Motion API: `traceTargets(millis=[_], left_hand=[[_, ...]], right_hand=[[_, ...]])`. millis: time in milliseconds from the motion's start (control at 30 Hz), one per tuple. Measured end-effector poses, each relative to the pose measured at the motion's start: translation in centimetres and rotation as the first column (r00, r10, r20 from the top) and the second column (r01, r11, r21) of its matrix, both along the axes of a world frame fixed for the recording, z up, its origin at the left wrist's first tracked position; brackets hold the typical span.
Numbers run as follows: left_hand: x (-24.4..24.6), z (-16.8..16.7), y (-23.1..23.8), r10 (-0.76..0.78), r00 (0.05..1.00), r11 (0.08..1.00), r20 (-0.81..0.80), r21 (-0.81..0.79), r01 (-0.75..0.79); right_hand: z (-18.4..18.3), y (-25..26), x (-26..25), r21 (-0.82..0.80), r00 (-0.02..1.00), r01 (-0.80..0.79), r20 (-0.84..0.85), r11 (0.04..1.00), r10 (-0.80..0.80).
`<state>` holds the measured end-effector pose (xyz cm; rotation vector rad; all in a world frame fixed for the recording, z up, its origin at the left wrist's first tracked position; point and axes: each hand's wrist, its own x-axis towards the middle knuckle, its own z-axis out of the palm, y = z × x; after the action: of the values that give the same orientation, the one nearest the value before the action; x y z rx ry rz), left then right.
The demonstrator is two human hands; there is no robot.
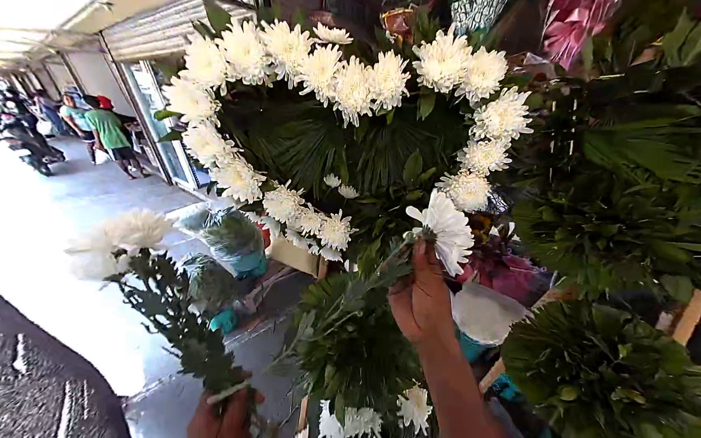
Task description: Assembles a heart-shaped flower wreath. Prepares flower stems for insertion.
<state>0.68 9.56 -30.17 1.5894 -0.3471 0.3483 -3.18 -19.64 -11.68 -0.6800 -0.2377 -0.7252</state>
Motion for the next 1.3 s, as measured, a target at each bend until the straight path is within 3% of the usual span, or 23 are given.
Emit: traceTargets(millis=[200,367,500,600,733,867,967,1067,1200,1300], left_hand=[[0.2,7.0,-5.5,0.037,0.998,0.988,0.046,-0.148,-0.030],[0.0,8.9,-5.5,0.035,0.974,0.992,0.225,-0.123,-0.007],[-0.7,8.7,-6.0,0.095,0.977,0.988,0.192,-0.139,-0.068],[-0.7,8.5,-7.0,0.151,0.968,0.978,0.198,-0.176,-0.116],[-1.3,8.4,-8.4,0.235,0.967,0.965,0.100,-0.140,-0.220],[-3.4,7.0,-7.5,0.318,0.946,0.937,-0.071,-0.131,-0.324],[-3.3,6.9,-6.9,0.327,0.945,0.939,0.024,-0.121,-0.322],[-1.0,8.8,-7.1,0.399,0.894,0.914,0.203,-0.011,-0.405],[-0.1,10.0,-7.1,0.340,0.866,0.880,0.366,0.200,-0.430],[-0.9,9.6,-7.6,0.332,0.812,0.797,0.479,0.317,-0.513]], right_hand=[[-1.8,10.1,3.0,-0.068,0.946,-0.288,-0.176,0.955,0.273],[-3.0,11.3,4.4,-0.201,0.860,-0.483,-0.293,0.852,0.418],[-3.0,10.3,5.1,-0.254,0.808,-0.568,-0.355,0.783,0.470],[-2.7,9.7,5.7,-0.279,0.799,-0.577,-0.385,0.767,0.461],[-2.2,9.3,6.4,-0.276,0.838,-0.507,-0.378,0.816,0.393],[0.2,4.9,9.7,-0.206,0.940,-0.306,-0.219,0.929,0.261],[1.6,2.8,10.0,-0.324,0.948,-0.305,-0.197,0.895,0.251],[-1.0,5.1,8.3,-0.467,0.913,-0.394,-0.300,0.792,0.278],[-3.9,9.0,6.1,-0.474,0.850,-0.514,-0.391,0.715,0.352],[-3.9,9.6,4.7,-0.458,0.865,-0.479,-0.393,0.749,0.313]])
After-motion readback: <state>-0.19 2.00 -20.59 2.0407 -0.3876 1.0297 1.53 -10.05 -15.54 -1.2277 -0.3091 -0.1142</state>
